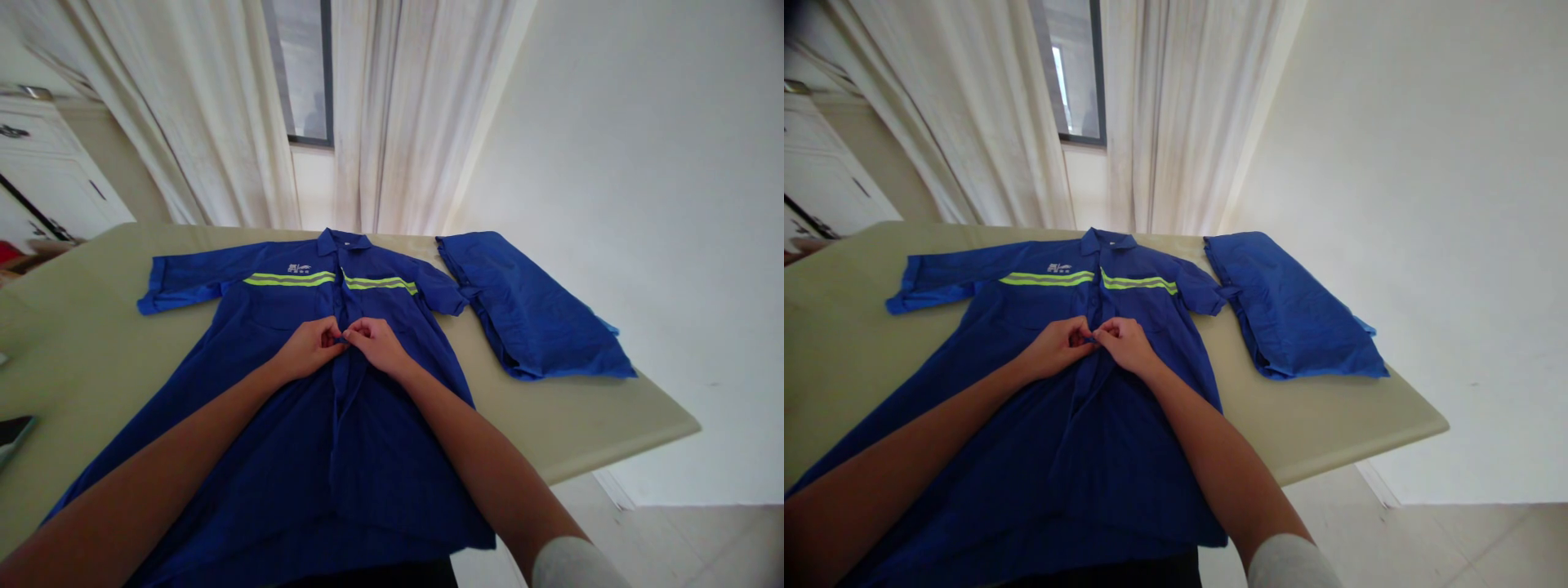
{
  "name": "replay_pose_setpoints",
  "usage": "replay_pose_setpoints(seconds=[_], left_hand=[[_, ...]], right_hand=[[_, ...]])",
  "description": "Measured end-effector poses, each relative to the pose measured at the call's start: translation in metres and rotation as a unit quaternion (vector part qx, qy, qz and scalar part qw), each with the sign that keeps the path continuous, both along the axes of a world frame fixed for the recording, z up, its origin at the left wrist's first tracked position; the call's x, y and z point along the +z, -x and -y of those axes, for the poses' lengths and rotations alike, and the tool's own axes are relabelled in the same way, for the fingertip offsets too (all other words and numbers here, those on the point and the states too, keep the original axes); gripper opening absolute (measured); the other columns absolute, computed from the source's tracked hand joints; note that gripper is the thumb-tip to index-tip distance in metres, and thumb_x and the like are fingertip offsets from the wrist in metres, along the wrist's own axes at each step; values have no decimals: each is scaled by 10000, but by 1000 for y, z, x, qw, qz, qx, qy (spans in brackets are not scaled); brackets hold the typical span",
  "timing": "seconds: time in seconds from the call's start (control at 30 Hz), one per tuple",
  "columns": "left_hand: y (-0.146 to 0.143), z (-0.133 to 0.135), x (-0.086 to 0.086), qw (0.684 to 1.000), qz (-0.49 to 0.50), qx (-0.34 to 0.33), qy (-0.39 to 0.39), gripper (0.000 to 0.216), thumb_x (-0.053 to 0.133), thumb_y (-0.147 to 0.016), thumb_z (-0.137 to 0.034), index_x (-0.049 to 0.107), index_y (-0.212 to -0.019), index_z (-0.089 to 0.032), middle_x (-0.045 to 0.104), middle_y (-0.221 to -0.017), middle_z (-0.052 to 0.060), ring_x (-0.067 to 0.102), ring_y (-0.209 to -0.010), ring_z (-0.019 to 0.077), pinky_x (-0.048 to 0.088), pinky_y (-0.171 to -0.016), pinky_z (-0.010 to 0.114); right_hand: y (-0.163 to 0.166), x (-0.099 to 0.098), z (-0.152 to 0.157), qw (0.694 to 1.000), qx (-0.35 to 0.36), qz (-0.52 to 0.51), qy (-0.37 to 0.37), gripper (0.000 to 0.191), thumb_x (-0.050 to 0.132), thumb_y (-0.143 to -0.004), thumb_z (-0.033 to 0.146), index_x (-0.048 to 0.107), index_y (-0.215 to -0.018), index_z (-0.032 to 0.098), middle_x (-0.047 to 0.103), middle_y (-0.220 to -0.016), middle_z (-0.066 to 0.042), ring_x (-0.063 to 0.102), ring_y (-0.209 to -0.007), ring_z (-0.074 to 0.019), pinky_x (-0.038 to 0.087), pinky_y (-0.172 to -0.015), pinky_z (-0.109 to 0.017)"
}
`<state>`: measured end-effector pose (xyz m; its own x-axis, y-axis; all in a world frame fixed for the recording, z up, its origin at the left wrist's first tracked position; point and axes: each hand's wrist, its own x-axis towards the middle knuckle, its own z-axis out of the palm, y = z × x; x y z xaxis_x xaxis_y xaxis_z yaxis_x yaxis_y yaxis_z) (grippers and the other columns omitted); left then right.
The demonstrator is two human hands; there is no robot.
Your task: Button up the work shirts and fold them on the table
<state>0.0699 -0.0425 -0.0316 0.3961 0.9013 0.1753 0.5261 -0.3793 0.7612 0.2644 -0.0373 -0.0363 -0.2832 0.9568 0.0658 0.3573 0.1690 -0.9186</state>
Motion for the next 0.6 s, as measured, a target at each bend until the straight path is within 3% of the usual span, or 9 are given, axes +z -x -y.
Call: replay_pose_setpoints(seconds=[0.13,0.33,0.47,0.6], left_hand=[[0,5,3,1000,-6,0,-3,266,679,-840,-445,586,-783,-201,570,-615,-35,530,-560,143,356,-539,250],[1,6,1,998,-52,8,-43,289,645,-903,-494,635,-897,-205,587,-689,-20,549,-621,162,400,-607,279],[3,3,-1,985,-114,-3,-129,367,536,-978,-552,660,-1049,-214,681,-1054,70,627,-967,237,474,-903,385],[1,-1,-2,973,-178,-3,-146,394,336,-1069,-466,609,-1279,-275,576,-1449,85,528,-1331,268,284,-1196,557]], right_hand=[[-5,2,2,1000,13,12,-11,159,696,-906,306,743,-879,157,679,-687,20,477,-549,-91,323,-536,-220],[-8,10,7,998,18,42,-43,184,676,-928,328,757,-885,168,567,-589,52,476,-549,-100,329,-552,-222],[-10,13,13,997,2,41,-68,210,644,-956,393,696,-966,189,601,-672,45,535,-608,-111,384,-593,-215],[-14,21,20,991,22,54,-121,307,664,-948,509,631,-916,206,596,-708,49,547,-646,-109,395,-635,-217]])
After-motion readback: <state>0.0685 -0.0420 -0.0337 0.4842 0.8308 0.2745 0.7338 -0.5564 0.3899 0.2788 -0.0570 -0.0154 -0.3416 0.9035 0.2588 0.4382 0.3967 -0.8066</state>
